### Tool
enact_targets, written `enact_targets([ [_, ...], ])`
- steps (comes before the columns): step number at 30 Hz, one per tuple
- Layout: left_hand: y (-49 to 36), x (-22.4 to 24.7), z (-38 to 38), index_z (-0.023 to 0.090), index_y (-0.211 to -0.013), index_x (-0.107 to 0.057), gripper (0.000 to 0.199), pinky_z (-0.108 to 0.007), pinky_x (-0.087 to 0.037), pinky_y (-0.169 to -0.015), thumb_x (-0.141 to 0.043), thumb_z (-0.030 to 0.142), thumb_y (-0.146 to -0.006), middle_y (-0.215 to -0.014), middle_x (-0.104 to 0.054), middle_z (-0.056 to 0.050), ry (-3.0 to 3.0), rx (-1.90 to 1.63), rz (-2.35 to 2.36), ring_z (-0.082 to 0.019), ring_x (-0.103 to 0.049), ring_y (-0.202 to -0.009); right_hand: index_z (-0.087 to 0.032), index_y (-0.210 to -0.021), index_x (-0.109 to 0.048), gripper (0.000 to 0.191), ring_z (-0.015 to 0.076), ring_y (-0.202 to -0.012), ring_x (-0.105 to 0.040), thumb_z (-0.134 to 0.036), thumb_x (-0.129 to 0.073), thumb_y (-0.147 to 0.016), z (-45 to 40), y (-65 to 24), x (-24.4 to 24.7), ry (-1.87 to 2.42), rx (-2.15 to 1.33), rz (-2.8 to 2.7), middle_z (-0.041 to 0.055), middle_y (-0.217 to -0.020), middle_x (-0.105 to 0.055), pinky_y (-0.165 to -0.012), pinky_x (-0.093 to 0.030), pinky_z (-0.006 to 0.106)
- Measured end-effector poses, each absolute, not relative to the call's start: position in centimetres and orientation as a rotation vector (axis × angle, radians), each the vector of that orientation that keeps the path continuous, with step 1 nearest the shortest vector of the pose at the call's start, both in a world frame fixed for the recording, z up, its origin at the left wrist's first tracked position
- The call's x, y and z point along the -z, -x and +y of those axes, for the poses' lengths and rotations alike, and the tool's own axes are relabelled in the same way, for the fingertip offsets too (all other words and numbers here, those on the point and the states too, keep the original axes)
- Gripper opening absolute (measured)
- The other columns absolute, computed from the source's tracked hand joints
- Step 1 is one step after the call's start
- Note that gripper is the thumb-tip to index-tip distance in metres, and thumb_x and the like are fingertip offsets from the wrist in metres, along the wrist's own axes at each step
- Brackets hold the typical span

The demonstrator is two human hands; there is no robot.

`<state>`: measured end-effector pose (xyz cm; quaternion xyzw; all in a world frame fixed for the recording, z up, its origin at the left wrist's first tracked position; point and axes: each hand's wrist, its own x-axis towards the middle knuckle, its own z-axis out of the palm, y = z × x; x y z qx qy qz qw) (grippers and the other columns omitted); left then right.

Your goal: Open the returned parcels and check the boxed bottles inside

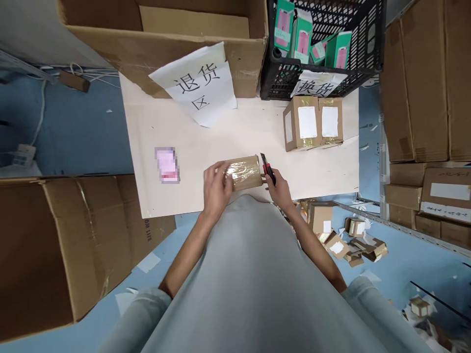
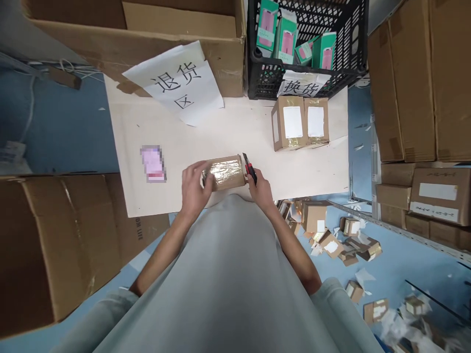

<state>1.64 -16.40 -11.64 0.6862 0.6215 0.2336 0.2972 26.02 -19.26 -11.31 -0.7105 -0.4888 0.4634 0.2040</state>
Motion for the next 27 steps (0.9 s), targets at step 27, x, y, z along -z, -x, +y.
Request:
enact_targets([
  [27,-5.1,12.2,-17.2,0.024,-0.151,-0.065,0.042,-0.061,-0.045,-0.121,-0.049,0.039,-0.114,-0.167,-0.058,-0.019,-2.105,-0.365,1.515,-0.040,-0.053,-0.156,-0.027,-0.163,-0.047,0.053,0.0202,-0.071,-0.080,-0.051,-0.037,-0.117,-19.4,-26.8,11.1,1.970,-1.278,-1.405,0.0053,-0.125,-0.084,-0.089,-0.068,0.039],
])
